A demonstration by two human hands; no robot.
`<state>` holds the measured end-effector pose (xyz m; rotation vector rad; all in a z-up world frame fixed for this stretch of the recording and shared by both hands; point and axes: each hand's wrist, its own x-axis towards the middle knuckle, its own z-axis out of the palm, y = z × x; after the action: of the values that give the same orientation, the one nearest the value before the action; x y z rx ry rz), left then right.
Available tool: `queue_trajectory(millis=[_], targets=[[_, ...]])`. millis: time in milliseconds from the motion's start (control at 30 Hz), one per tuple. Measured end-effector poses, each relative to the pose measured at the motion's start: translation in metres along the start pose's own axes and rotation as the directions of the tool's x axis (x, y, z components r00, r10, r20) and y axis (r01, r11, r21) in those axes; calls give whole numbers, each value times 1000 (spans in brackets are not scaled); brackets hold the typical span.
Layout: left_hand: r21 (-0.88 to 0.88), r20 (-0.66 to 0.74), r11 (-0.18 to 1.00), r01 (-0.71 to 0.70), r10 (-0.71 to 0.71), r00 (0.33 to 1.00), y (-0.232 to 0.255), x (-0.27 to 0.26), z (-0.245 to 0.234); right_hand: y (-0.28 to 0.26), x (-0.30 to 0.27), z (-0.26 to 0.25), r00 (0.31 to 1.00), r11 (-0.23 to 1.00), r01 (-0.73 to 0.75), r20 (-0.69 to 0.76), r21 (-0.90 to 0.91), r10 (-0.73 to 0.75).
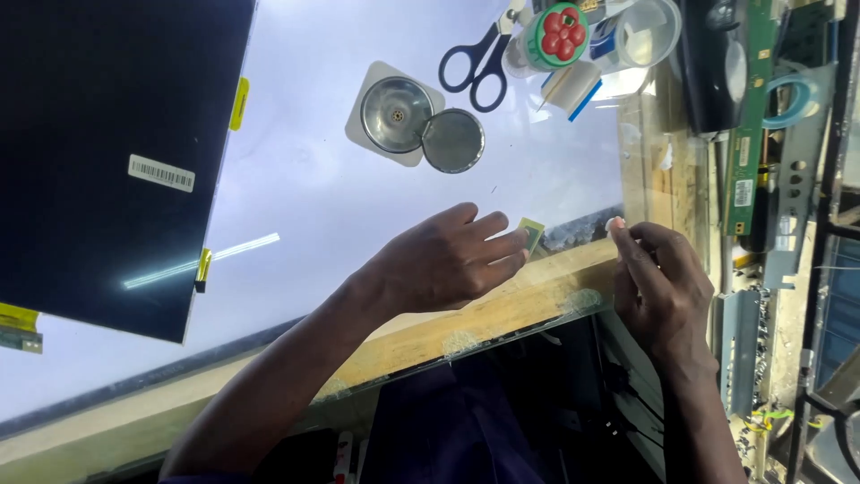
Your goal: Applying adhesive tape to a screen component and assembling a television unit in a workshop.
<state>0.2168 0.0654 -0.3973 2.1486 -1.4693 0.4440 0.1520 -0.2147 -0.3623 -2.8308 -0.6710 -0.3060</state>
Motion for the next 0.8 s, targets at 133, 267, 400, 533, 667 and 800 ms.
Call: queue_trajectory(millis=[133, 267, 400, 533, 667, 800], targets=[[-115, -5, 993, 23, -24, 1000, 3, -2, 3, 0, 8, -10, 999, 1000, 8, 33, 30, -9], [-134, -6, 990, 39, -41, 999, 2, -3, 2, 9, 14, -8, 994, 995, -71, 87, 71, 64], [-163, -22, 986, 39, -44, 999, 2, -3, 2, 1, 32, -19, 983, 958, -152, 143, 245, 119], [-182, -9, 982, 42, -44, 999, 2, -4, 2, 0, 38, -23, 975, 939, -170, 192, 298, 116], [-174, 4, 984, 43, -43, 999, 2, -4, 1, 0, 31, -18, 985, 947, -149, 127, 286, 116], [-168, -19, 985, 49, -53, 998, 3, -8, 3, -15, 22, -16, 983, 947, -182, 53, 264, 174]])
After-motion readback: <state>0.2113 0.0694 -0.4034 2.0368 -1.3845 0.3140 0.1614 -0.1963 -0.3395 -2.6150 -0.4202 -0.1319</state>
